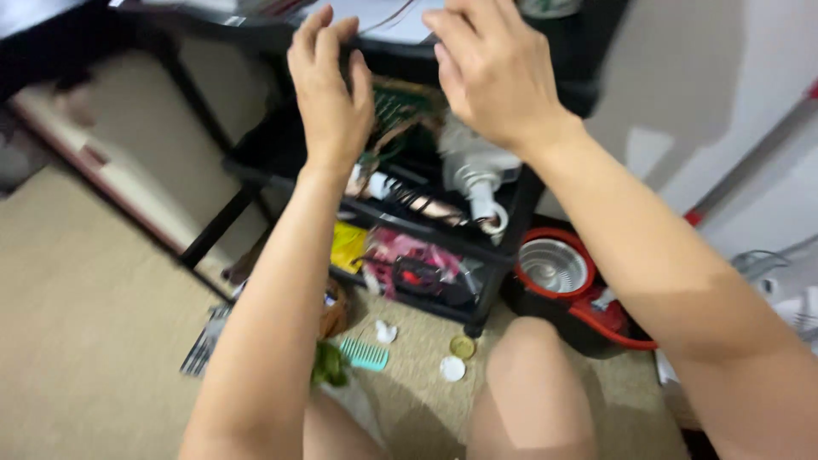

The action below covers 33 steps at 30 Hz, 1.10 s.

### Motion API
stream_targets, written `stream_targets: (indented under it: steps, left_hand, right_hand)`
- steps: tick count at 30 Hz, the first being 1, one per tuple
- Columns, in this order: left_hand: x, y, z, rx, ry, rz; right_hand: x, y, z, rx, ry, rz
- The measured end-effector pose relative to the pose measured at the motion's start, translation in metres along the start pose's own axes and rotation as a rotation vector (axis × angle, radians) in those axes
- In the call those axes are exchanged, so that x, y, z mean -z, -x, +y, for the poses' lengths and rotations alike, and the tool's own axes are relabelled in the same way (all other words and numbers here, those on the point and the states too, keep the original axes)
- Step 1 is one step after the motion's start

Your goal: The person clears a cluttered black table by moving papers, a comb, a small pink container, and other items into a nearby rolling cart. They then wipe the table surface with a green cloth and continue sorting items on the floor and lower shelves of the cart.

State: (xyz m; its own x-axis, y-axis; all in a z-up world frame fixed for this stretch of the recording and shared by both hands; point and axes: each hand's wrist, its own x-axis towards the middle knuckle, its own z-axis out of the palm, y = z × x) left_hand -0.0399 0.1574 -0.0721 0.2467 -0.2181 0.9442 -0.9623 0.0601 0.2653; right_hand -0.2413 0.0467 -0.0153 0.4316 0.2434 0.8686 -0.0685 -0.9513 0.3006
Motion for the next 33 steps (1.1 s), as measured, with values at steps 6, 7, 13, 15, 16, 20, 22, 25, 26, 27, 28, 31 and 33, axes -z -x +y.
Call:
stream_targets:
  steps: [6, 7, 13, 15, 16, 20, 22, 25, 26, 27, 28, 31, 33]
  left_hand:
    - [0.106, 0.036, -0.057, 0.094, -0.142, -0.055]
    - [0.122, 0.045, -0.064, 0.112, -0.151, -0.059]
    - [0.179, 0.126, -0.104, 0.336, -0.183, -0.077]
    - [0.191, 0.161, -0.116, 0.408, -0.208, -0.080]
    - [0.195, 0.179, -0.120, 0.427, -0.250, -0.090]
    - [0.216, 0.245, -0.134, 0.527, -0.349, -0.110]
    - [0.225, 0.272, -0.138, 0.603, -0.363, -0.079]
    - [0.238, 0.307, -0.146, 0.719, -0.397, -0.025]
    - [0.242, 0.320, -0.147, 0.763, -0.410, -0.009]
    - [0.245, 0.332, -0.147, 0.781, -0.424, -0.016]
    - [0.248, 0.342, -0.150, 0.792, -0.439, -0.022]
    - [0.259, 0.369, -0.155, 0.851, -0.459, -0.021]
    - [0.264, 0.386, -0.157, 0.900, -0.468, -0.036]
  right_hand:
    - [-0.072, -0.011, -0.061, 0.095, -0.277, -0.063]
    - [-0.082, -0.010, -0.074, 0.102, -0.316, -0.079]
    - [-0.151, 0.017, -0.142, 0.055, -0.565, -0.268]
    - [-0.175, 0.034, -0.162, 0.038, -0.633, -0.322]
    - [-0.188, 0.043, -0.170, 0.014, -0.666, -0.362]
    - [-0.240, 0.081, -0.195, -0.032, -0.769, -0.476]
    - [-0.266, 0.100, -0.207, -0.077, -0.831, -0.536]
    - [-0.301, 0.130, -0.228, -0.164, -0.911, -0.648]
    - [-0.312, 0.141, -0.236, -0.163, -0.917, -0.663]
    - [-0.322, 0.152, -0.244, -0.162, -0.924, -0.678]
    - [-0.332, 0.161, -0.251, -0.161, -0.961, -0.684]
    - [-0.357, 0.184, -0.272, -0.198, -1.027, -0.746]
    - [-0.368, 0.198, -0.281, -0.275, -1.008, -0.853]
